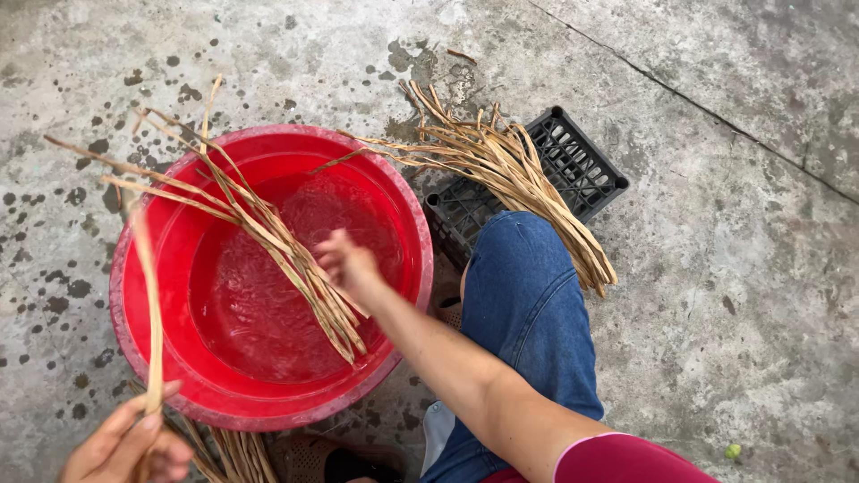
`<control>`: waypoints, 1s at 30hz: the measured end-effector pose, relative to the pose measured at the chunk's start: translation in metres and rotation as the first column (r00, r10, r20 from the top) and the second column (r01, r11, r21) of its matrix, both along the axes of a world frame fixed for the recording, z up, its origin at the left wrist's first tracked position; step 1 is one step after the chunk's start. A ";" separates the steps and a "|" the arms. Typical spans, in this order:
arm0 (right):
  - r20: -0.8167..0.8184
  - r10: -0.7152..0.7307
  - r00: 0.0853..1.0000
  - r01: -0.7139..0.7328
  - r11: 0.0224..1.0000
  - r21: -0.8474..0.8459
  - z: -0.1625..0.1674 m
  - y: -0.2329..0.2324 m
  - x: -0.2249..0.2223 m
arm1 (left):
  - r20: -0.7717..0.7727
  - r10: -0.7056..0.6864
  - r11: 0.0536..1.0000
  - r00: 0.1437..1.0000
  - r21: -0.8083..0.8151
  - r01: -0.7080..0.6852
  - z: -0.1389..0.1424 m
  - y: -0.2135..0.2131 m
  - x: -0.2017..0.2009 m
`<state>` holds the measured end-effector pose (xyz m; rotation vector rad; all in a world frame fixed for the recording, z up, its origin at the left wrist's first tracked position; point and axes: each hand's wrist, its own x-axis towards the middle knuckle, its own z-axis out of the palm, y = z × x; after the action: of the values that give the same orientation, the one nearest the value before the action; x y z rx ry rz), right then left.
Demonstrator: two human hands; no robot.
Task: The person sits on the ground beside a red basin of water and soaks dried palm leaf strips, dipping and swishing them in the water by hand, then gathers the wetted strips and sets them aside while taking more dry strips from a pile on the ground.
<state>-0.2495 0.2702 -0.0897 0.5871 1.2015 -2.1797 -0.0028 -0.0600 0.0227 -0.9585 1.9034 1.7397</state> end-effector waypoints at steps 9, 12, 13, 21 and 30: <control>-0.252 0.566 0.785 -0.620 0.713 -0.327 0.001 -0.075 0.091 | -0.214 -0.113 0.992 0.970 -0.077 0.099 -0.067 0.127 -0.041; -0.040 0.459 0.888 -0.452 0.852 -0.262 -0.042 -0.070 0.060 | -0.054 -0.049 0.990 0.997 -0.137 0.041 -0.057 0.130 -0.042; 0.038 0.388 0.921 -0.373 0.905 -0.206 -0.052 -0.065 0.046 | -0.050 -0.036 0.997 0.998 -0.070 0.032 -0.047 0.128 -0.040; -0.200 0.229 0.953 -0.095 0.849 0.520 -0.073 -0.047 0.016 | -0.311 0.428 0.902 0.848 0.101 -0.419 0.042 0.069 -0.022; 0.280 0.827 0.487 -0.564 0.053 0.824 -0.086 -0.051 0.051 | -0.256 0.419 0.903 0.871 0.215 -0.371 0.024 0.082 -0.038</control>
<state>-0.1985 0.2189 -0.1758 -0.0834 2.1472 -0.6295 -0.0412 0.0219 0.0465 -1.1416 1.7878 2.3565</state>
